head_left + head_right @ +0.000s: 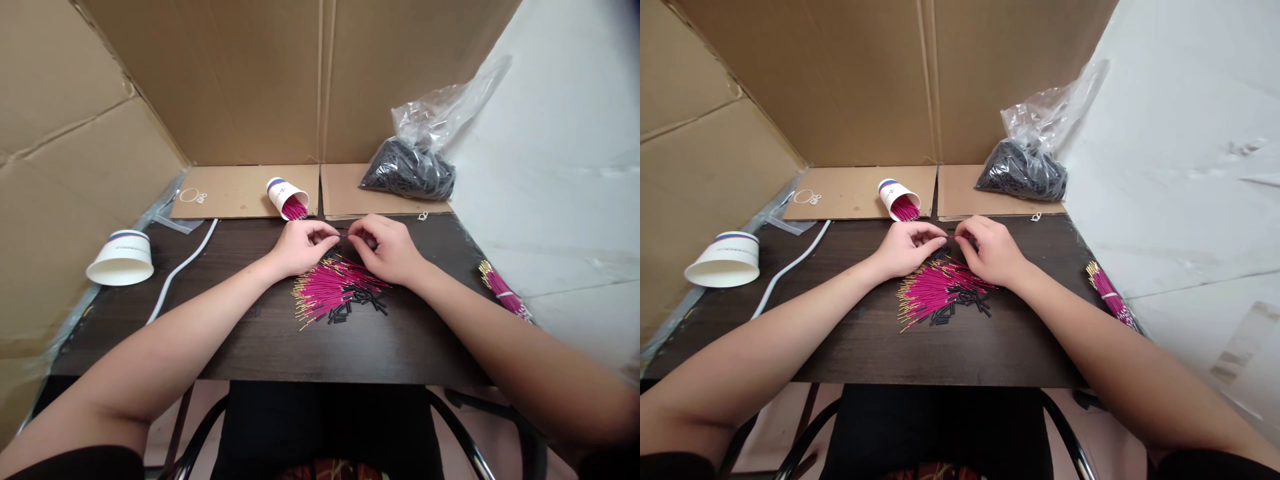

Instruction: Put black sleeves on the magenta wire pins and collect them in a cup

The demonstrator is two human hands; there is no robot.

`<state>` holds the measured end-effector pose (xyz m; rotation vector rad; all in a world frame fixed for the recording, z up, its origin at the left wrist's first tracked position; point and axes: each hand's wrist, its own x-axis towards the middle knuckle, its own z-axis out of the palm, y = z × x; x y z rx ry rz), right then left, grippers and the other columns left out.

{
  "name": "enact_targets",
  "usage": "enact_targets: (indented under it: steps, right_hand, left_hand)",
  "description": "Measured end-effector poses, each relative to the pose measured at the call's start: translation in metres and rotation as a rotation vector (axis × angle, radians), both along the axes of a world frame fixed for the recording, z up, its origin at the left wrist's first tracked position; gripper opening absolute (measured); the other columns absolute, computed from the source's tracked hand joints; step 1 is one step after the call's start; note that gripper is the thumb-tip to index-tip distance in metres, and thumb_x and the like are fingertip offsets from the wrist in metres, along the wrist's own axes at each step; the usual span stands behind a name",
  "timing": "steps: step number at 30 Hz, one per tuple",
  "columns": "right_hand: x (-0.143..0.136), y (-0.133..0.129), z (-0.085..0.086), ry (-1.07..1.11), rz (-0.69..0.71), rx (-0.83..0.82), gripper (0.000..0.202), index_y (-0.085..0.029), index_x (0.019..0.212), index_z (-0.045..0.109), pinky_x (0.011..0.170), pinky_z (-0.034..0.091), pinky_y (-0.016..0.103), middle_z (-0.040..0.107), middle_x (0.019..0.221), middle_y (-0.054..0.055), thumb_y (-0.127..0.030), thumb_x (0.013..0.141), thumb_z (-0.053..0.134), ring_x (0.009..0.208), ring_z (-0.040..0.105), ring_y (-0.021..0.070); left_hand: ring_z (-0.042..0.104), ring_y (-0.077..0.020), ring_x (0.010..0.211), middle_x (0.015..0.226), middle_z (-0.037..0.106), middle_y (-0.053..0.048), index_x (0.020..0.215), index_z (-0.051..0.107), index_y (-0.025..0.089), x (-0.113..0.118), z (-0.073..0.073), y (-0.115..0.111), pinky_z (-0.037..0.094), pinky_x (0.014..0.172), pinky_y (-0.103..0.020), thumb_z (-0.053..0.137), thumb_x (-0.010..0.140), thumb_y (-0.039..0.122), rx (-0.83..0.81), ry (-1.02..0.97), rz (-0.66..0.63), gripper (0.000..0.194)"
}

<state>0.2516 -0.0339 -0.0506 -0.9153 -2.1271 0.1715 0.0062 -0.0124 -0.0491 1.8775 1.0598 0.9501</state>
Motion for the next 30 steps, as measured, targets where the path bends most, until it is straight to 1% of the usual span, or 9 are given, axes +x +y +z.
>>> enact_targets:
  steps: [8, 27, 30]
  right_hand:
    - [-0.0003, -0.0004, 0.0005, -0.004, 0.01, 0.011, 0.008, -0.019, 0.104, 0.07, 0.073, 0.048, 0.034, 0.073, 0.092, 0.005, -0.017, 0.109, 0.064, 0.076, 0.061, 0.0175]
    - [0.0018, -0.0002, 0.0021, -0.006, -0.006, -0.029, 0.01, -0.02, 0.103, 0.07, 0.074, 0.048, 0.035, 0.074, 0.091, 0.006, -0.022, 0.109, 0.063, 0.077, 0.062, 0.0189]
    - [0.0023, 0.0002, 0.0017, -0.003, -0.005, -0.029, 0.01, -0.02, 0.103, 0.071, 0.075, 0.048, 0.036, 0.074, 0.092, 0.006, -0.022, 0.109, 0.063, 0.079, 0.063, 0.0196]
  left_hand:
    - [0.069, -0.0159, 0.073, 0.092, 0.086, -0.009, 0.107, 0.09, 0.015, -0.0003, 0.0004, -0.0009, 0.057, 0.072, -0.032, 0.084, 0.098, 0.03, 0.011, 0.007, -0.007, 0.018]
    - [0.067, -0.015, 0.071, 0.088, 0.084, -0.008, 0.104, 0.088, 0.015, 0.0012, -0.0024, 0.0003, 0.054, 0.066, -0.03, 0.083, 0.099, 0.029, 0.042, 0.011, -0.007, 0.016]
    - [0.065, -0.0136, 0.068, 0.092, 0.084, -0.008, 0.109, 0.087, 0.014, 0.0007, -0.003, 0.0005, 0.053, 0.064, -0.029, 0.084, 0.097, 0.028, 0.031, 0.007, -0.006, 0.018]
